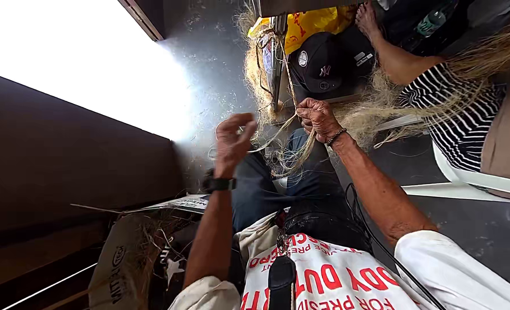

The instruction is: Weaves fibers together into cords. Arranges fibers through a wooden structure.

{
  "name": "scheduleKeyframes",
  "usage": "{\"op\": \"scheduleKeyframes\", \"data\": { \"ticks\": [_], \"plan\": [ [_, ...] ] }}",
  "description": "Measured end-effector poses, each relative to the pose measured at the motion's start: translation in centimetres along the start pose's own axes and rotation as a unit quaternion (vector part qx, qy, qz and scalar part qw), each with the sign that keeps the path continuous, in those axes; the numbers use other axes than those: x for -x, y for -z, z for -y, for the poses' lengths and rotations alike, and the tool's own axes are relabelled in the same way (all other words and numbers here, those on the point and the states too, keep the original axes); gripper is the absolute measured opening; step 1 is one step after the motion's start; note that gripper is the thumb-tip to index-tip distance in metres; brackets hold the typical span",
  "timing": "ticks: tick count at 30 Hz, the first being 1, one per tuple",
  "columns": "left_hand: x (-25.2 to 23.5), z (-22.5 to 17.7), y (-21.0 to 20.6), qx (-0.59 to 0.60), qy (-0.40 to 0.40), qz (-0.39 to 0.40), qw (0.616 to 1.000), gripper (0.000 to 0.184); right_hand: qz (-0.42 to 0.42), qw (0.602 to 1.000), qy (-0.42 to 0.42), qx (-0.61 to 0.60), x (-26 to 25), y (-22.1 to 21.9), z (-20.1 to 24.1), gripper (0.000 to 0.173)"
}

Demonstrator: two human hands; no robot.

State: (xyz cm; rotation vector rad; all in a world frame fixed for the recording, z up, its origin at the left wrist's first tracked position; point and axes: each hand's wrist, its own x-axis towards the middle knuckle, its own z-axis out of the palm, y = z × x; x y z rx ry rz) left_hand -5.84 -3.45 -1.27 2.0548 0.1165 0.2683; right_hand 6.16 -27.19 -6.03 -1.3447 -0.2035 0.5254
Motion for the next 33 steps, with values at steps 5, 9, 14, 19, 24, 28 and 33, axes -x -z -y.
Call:
{"op": "scheduleKeyframes", "data": {
  "ticks": [5, 9, 14, 19, 24, 28, 33],
  "plan": [
    [-3.4, -0.8, -9.3, 0.148, 0.026, 0.110, 0.983, 0.026, -0.012, 0.999, 0.032, 0.035, 0.1, -0.3, 0.3, 0.012],
    [-4.2, -0.5, -10.3, 0.164, 0.055, 0.052, 0.984, 0.012, -0.002, 0.999, 0.025, 0.034, 0.1, -0.4, 0.2, 0.013],
    [-4.7, 0.4, -9.8, 0.153, 0.069, 0.043, 0.985, 0.010, 0.006, 0.986, 0.064, 0.156, 0.2, -0.1, 0.3, 0.016],
    [-4.5, 0.6, -10.8, 0.074, 0.062, 0.020, 0.995, 0.011, -0.025, 0.910, 0.096, 0.402, 1.3, 1.0, 2.1, 0.014],
    [-4.1, 0.1, -13.1, 0.211, 0.187, -0.011, 0.959, 0.012, -0.068, 0.846, 0.138, 0.510, 5.0, -1.2, 1.7, 0.015],
    [-3.4, -0.8, -13.6, 0.367, 0.266, -0.011, 0.891, 0.013, -0.055, 0.828, 0.195, 0.522, 6.8, -1.8, -1.6, 0.013],
    [-2.7, -0.3, -13.1, 0.407, 0.229, -0.036, 0.884, 0.016, -0.048, 0.864, 0.232, 0.445, 7.7, 0.0, -0.1, 0.013]
  ]
}}
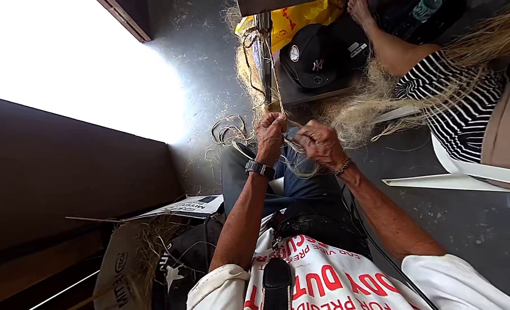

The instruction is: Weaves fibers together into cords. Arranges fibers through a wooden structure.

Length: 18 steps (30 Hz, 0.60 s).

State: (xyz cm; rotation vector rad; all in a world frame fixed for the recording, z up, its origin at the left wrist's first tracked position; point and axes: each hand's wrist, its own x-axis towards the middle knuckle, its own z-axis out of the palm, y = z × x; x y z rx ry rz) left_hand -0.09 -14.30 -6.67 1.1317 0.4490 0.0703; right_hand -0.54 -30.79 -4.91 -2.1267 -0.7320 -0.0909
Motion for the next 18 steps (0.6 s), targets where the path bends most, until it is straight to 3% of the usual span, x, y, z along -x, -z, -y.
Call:
{"op": "scheduleKeyframes", "data": {
  "ticks": [2, 4, 7, 9, 13, 18],
  "plan": [
    [0.1, 0.1, 0.2, -0.006, -0.022, 0.000, 1.000, 0.016, -0.045, 0.998, -0.039, -0.030, -1.5, 0.5, -0.4, 0.021],
    [0.1, 0.2, 0.1, -0.019, -0.040, 0.002, 0.999, 0.015, -0.024, 0.987, -0.112, -0.111, -3.3, 0.2, -1.0, 0.027],
    [0.2, -0.3, 0.0, -0.046, -0.062, 0.007, 0.997, 0.014, 0.064, 0.904, -0.263, -0.331, -5.4, -0.6, -0.7, 0.028],
    [0.3, -0.6, 0.3, -0.065, -0.079, 0.011, 0.995, 0.014, 0.076, 0.856, -0.328, -0.393, -6.2, -1.3, -0.3, 0.026],
    [0.0, -1.0, 1.1, -0.137, -0.111, 0.024, 0.984, 0.013, 0.055, 0.827, -0.320, -0.459, -6.8, -1.9, -0.3, 0.009],
    [-0.3, -1.6, 2.1, -0.307, -0.157, 0.002, 0.939, 0.010, 0.035, 0.865, -0.253, -0.431, -7.0, -2.7, -0.9, 0.005]
  ]
}}
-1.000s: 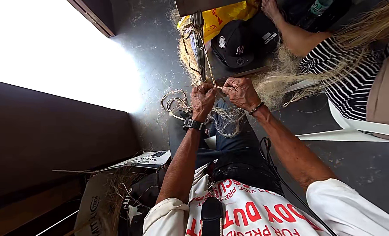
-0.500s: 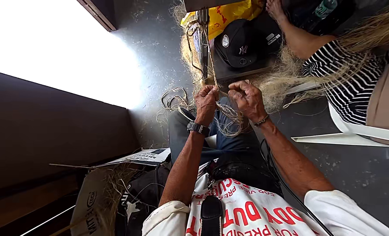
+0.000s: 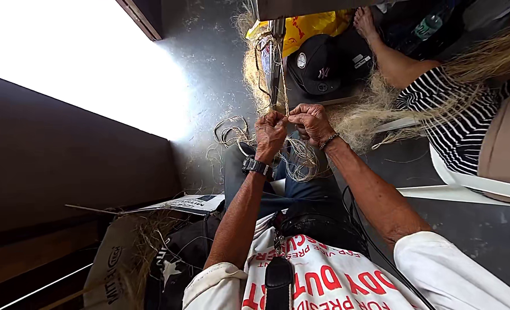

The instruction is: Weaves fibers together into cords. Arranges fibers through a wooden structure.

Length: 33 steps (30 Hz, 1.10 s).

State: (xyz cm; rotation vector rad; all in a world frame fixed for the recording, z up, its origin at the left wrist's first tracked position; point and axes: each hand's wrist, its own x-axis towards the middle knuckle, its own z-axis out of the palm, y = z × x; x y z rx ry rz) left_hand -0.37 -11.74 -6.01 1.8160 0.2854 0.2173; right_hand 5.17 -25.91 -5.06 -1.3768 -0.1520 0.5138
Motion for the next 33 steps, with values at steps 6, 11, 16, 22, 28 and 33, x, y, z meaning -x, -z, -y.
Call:
{"op": "scheduleKeyframes", "data": {
  "ticks": [6, 11, 16, 22, 28, 33],
  "plan": [
    [1.5, -0.5, 0.3, -0.159, -0.069, -0.062, 0.983, 0.012, -0.037, 0.948, 0.164, 0.272, -0.4, 0.1, -0.8, 0.006],
    [5.4, -0.3, 0.2, -0.223, -0.129, -0.072, 0.964, 0.010, -0.044, 0.944, 0.160, 0.284, -0.3, -0.3, -2.2, 0.011],
    [7.6, 2.8, -2.2, -0.168, -0.125, -0.074, 0.975, 0.015, -0.031, 0.996, 0.011, 0.080, 0.2, -1.7, -2.2, 0.009],
    [10.6, 3.9, 2.8, -0.096, 0.006, 0.091, 0.991, 0.017, -0.026, 0.998, -0.042, -0.039, 0.8, -0.5, -1.6, 0.010],
    [8.6, 2.2, 9.3, -0.157, 0.048, -0.078, 0.983, 0.033, -0.003, 0.999, -0.026, -0.029, 0.7, 0.2, -1.5, 0.010],
    [5.0, -0.3, 8.2, -0.038, 0.027, -0.013, 0.999, 0.030, 0.004, 0.999, -0.028, -0.032, 0.6, 0.0, -1.4, 0.011]
  ]
}}
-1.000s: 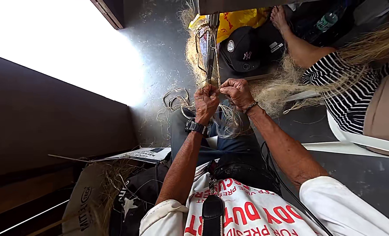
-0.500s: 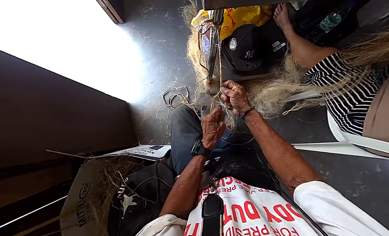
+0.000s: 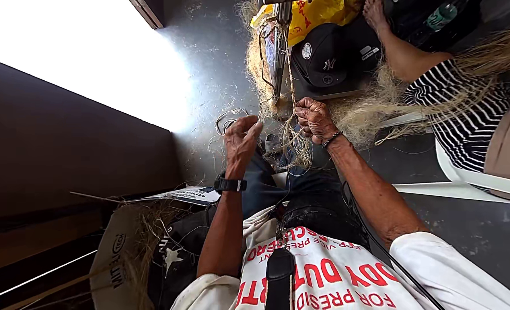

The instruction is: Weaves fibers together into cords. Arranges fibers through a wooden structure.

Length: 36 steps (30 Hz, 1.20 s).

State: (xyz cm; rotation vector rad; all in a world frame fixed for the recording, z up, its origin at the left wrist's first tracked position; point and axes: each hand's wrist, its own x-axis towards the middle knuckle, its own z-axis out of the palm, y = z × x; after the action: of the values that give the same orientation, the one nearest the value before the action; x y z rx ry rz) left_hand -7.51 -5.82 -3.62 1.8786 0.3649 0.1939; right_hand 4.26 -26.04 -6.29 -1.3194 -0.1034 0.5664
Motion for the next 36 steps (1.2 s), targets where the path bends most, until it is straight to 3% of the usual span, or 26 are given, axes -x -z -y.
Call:
{"op": "scheduleKeyframes", "data": {
  "ticks": [5, 6, 8, 11, 15, 20, 26, 28, 29, 31, 34, 36],
  "plan": [
    [-3.3, -1.3, -4.7, 0.082, 0.044, 0.140, 0.986, 0.046, 0.012, 1.000, 0.002, 0.004, 0.2, 0.0, 0.7, 0.011],
    [-3.6, -1.3, -5.5, 0.079, 0.050, 0.170, 0.981, 0.043, 0.014, 1.000, 0.003, 0.008, 0.3, 0.0, 0.7, 0.011],
    [-4.0, -1.5, -6.5, 0.096, 0.070, 0.210, 0.970, 0.016, 0.013, 1.000, 0.012, 0.011, 0.2, 0.1, 0.8, 0.012],
    [-4.3, -1.1, -4.6, 0.177, 0.129, 0.220, 0.951, 0.017, 0.013, 1.000, 0.013, 0.007, 0.5, 1.0, 1.1, 0.013],
    [-4.0, 2.4, 3.1, 0.296, 0.152, 0.142, 0.932, 0.026, 0.003, 1.000, 0.014, 0.018, 0.5, 2.8, 1.6, 0.013],
    [0.9, 7.6, 15.9, 0.379, 0.079, 0.009, 0.922, 0.029, 0.003, 0.998, 0.026, 0.065, -0.1, 4.1, 1.6, 0.012],
    [8.7, 8.8, 27.5, 0.452, -0.029, -0.267, 0.851, 0.054, -0.004, 0.996, 0.040, 0.080, -0.8, 5.0, 1.1, 0.010],
    [11.1, 9.0, 31.0, 0.421, 0.010, -0.400, 0.814, 0.049, -0.008, 0.995, 0.040, 0.086, -0.9, 5.2, 1.1, 0.010],
    [11.9, 8.3, 32.1, 0.350, 0.074, -0.460, 0.812, 0.041, -0.008, 0.995, 0.040, 0.089, -0.9, 5.3, 1.1, 0.010],
    [13.1, 8.0, 34.0, 0.148, 0.198, -0.496, 0.832, 0.021, -0.008, 0.995, 0.037, 0.089, -0.9, 5.3, 1.0, 0.010],
    [12.5, 6.3, 32.2, -0.121, 0.203, -0.412, 0.880, 0.050, -0.004, 0.996, 0.029, 0.081, -0.8, 4.6, 0.8, 0.009],
    [9.6, 1.7, 26.6, -0.153, 0.161, -0.320, 0.921, 0.053, 0.001, 0.997, 0.026, 0.068, -0.6, 4.0, 0.7, 0.009]
  ]
}}
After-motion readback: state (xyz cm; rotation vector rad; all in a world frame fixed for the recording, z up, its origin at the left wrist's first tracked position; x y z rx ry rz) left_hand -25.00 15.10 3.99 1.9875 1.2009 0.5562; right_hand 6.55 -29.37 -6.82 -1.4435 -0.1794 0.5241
